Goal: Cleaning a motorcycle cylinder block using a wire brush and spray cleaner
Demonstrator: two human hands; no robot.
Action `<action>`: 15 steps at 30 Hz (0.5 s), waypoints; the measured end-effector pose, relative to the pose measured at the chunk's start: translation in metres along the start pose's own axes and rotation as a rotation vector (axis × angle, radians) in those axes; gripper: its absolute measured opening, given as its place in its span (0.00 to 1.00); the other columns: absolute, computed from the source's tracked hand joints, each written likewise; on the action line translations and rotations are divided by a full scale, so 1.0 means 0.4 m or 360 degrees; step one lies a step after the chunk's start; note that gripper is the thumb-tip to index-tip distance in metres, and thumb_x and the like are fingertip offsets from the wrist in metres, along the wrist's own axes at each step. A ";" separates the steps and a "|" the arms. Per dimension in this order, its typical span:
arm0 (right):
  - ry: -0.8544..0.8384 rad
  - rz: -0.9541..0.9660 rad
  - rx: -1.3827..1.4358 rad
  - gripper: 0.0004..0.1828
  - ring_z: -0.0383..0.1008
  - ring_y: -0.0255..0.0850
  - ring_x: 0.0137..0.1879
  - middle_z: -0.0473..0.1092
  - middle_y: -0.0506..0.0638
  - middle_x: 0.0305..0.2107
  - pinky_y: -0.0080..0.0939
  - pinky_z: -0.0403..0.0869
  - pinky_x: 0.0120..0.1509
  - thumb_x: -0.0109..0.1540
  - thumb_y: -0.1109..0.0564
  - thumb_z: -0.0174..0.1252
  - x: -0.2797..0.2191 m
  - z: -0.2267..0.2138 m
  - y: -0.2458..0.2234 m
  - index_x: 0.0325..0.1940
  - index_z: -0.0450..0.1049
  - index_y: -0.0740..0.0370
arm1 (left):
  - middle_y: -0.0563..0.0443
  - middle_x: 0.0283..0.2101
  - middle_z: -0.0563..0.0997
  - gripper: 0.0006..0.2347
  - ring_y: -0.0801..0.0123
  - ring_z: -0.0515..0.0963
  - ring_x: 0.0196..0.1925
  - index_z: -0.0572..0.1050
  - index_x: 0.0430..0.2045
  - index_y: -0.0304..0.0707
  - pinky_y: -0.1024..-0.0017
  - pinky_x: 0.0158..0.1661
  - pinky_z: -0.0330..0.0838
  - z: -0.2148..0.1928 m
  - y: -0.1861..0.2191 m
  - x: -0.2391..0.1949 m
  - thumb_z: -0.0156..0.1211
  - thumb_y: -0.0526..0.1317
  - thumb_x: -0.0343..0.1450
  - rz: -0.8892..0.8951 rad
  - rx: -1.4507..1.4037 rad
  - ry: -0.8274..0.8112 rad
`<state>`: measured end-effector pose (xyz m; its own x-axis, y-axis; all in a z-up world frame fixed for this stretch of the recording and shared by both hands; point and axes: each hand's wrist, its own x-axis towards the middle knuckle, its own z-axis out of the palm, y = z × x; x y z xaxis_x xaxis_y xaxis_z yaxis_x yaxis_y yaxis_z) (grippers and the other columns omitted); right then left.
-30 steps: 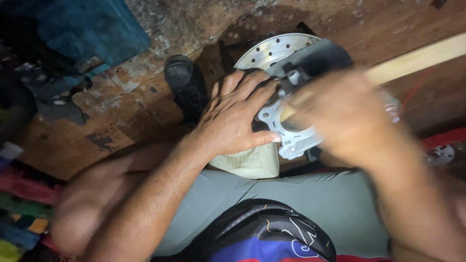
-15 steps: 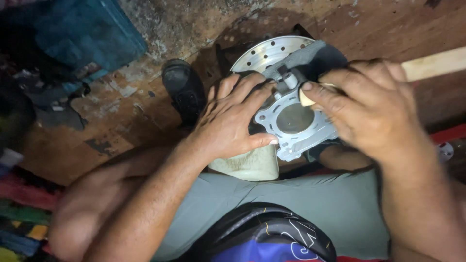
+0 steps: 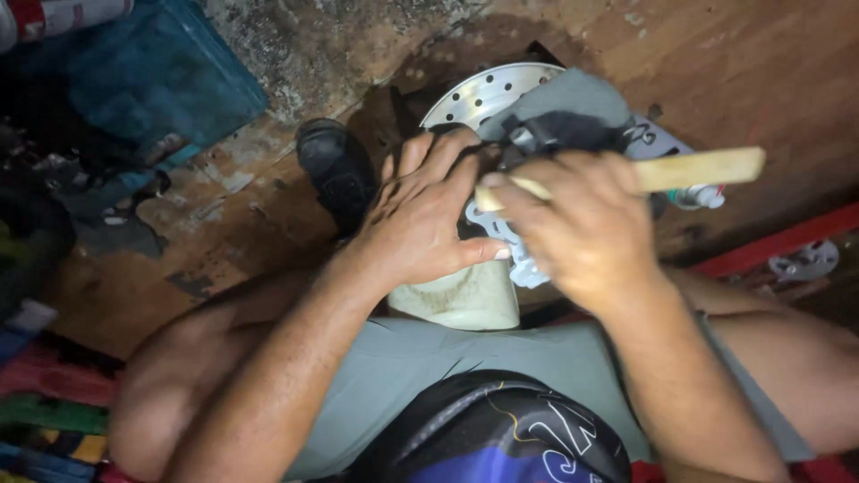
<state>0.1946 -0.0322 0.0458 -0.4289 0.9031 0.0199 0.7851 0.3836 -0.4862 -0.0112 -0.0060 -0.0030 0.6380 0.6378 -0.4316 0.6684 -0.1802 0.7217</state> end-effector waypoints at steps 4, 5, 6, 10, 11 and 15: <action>0.0100 0.0296 -0.0021 0.14 0.73 0.56 0.51 0.76 0.59 0.47 0.55 0.68 0.60 0.61 0.66 0.66 -0.106 -0.019 0.022 0.51 0.82 0.68 | 0.41 0.65 0.65 0.39 0.45 0.64 0.60 0.68 0.62 0.38 0.49 0.58 0.59 0.017 -0.008 -0.010 0.74 0.58 0.59 0.0065 -0.0020 0.0084; 0.0141 0.0385 -0.0107 0.14 0.70 0.57 0.52 0.75 0.62 0.47 0.55 0.66 0.61 0.64 0.65 0.69 -0.126 -0.020 0.015 0.54 0.83 0.71 | 0.39 0.65 0.65 0.38 0.43 0.64 0.60 0.68 0.61 0.37 0.49 0.57 0.58 0.017 -0.008 -0.017 0.73 0.58 0.60 0.0092 -0.0008 0.0122; 0.0152 0.0380 -0.0090 0.14 0.70 0.57 0.52 0.75 0.62 0.47 0.55 0.66 0.61 0.64 0.65 0.69 -0.082 0.016 -0.008 0.54 0.83 0.71 | 0.39 0.65 0.65 0.38 0.43 0.64 0.60 0.68 0.61 0.37 0.49 0.57 0.58 0.015 -0.011 -0.020 0.73 0.58 0.60 0.0081 0.0010 0.0122; 0.0216 0.0157 -0.0108 0.13 0.74 0.48 0.52 0.75 0.52 0.46 0.51 0.69 0.59 0.62 0.60 0.65 -0.018 0.053 -0.038 0.52 0.82 0.59 | 0.34 0.68 0.62 0.35 0.41 0.61 0.63 0.72 0.52 0.30 0.46 0.59 0.57 0.024 -0.005 -0.004 0.76 0.56 0.58 -0.0033 -0.0028 -0.0017; 0.0170 0.0174 -0.0069 0.16 0.74 0.50 0.52 0.75 0.54 0.47 0.53 0.69 0.59 0.61 0.59 0.66 -0.023 0.047 -0.042 0.54 0.81 0.60 | 0.33 0.68 0.62 0.34 0.39 0.62 0.64 0.72 0.51 0.28 0.46 0.59 0.58 0.022 -0.008 -0.009 0.75 0.56 0.59 0.0008 -0.0035 0.0016; 0.0241 0.0422 -0.0045 0.16 0.71 0.57 0.50 0.75 0.60 0.46 0.54 0.67 0.62 0.62 0.69 0.68 -0.108 0.005 -0.002 0.54 0.82 0.71 | 0.38 0.66 0.64 0.40 0.44 0.63 0.61 0.67 0.64 0.34 0.50 0.59 0.59 0.008 -0.009 -0.013 0.74 0.58 0.61 0.0040 0.0008 0.0055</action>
<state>0.2116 -0.0718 0.0435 -0.1377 0.9901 0.0267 0.8738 0.1341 -0.4674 -0.0156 -0.0108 -0.0052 0.6413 0.6583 -0.3942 0.6542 -0.2006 0.7292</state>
